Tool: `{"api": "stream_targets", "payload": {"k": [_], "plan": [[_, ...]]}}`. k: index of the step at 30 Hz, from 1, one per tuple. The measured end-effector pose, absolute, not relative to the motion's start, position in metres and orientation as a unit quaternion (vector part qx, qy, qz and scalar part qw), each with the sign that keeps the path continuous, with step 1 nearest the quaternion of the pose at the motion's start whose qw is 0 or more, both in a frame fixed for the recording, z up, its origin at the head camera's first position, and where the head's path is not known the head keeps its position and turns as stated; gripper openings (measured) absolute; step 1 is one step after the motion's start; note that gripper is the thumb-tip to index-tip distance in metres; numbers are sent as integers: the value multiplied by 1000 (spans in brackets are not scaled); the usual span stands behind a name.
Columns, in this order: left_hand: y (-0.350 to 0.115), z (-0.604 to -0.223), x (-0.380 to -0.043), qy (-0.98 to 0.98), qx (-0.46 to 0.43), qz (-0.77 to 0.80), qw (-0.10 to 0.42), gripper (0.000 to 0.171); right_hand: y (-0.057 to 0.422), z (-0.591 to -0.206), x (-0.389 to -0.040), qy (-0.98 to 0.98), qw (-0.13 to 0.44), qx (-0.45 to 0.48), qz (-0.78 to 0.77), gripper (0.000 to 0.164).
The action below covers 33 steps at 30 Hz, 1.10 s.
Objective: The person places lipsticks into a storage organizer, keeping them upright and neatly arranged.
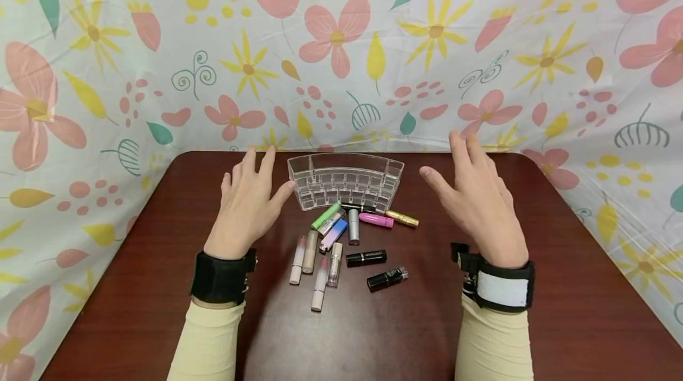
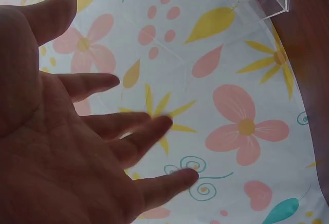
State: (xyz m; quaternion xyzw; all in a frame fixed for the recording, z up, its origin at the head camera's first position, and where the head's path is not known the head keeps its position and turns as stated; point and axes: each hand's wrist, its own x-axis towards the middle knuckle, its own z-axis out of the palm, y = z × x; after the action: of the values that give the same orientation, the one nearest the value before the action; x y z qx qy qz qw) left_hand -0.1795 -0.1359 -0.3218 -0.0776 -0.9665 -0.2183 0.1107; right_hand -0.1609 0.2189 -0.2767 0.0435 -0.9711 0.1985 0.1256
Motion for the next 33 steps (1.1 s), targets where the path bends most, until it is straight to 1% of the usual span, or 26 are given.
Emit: {"api": "stream_targets", "payload": {"k": [3,6,12,16,18,21,23,26,28,30,33], "plan": [[-135,-321,-178,-966,-91,-212,116,69,215,-276,-160,-973,105,52,198,85],[-132,-320,-176,-967,-116,-202,101,60,209,-276,-160,-973,95,78,198,80],[-117,-321,-168,-966,-180,-183,32,49,187,-280,-163,-968,94,155,174,67],[-104,-324,-161,-970,-192,-146,-15,39,164,-292,-170,-960,73,224,149,59],[-97,-328,-157,-972,-192,-128,-40,34,151,-303,-174,-953,65,263,137,52],[-86,-335,-152,-977,-176,-100,-73,36,129,-324,-182,-934,69,325,128,41],[-80,-340,-148,-982,-151,-76,-90,43,114,-341,-187,-920,66,363,131,38],[-70,-350,-142,-989,-107,-31,-99,48,94,-364,-194,-904,41,401,142,39],[-64,-356,-139,-992,-86,-8,-98,44,84,-376,-197,-900,22,412,145,40],[-57,-361,-136,-994,-76,5,-83,32,78,-384,-198,-901,7,410,141,35],[-49,-366,-133,-996,-67,15,-59,17,73,-391,-200,-907,2,401,129,26]]}}
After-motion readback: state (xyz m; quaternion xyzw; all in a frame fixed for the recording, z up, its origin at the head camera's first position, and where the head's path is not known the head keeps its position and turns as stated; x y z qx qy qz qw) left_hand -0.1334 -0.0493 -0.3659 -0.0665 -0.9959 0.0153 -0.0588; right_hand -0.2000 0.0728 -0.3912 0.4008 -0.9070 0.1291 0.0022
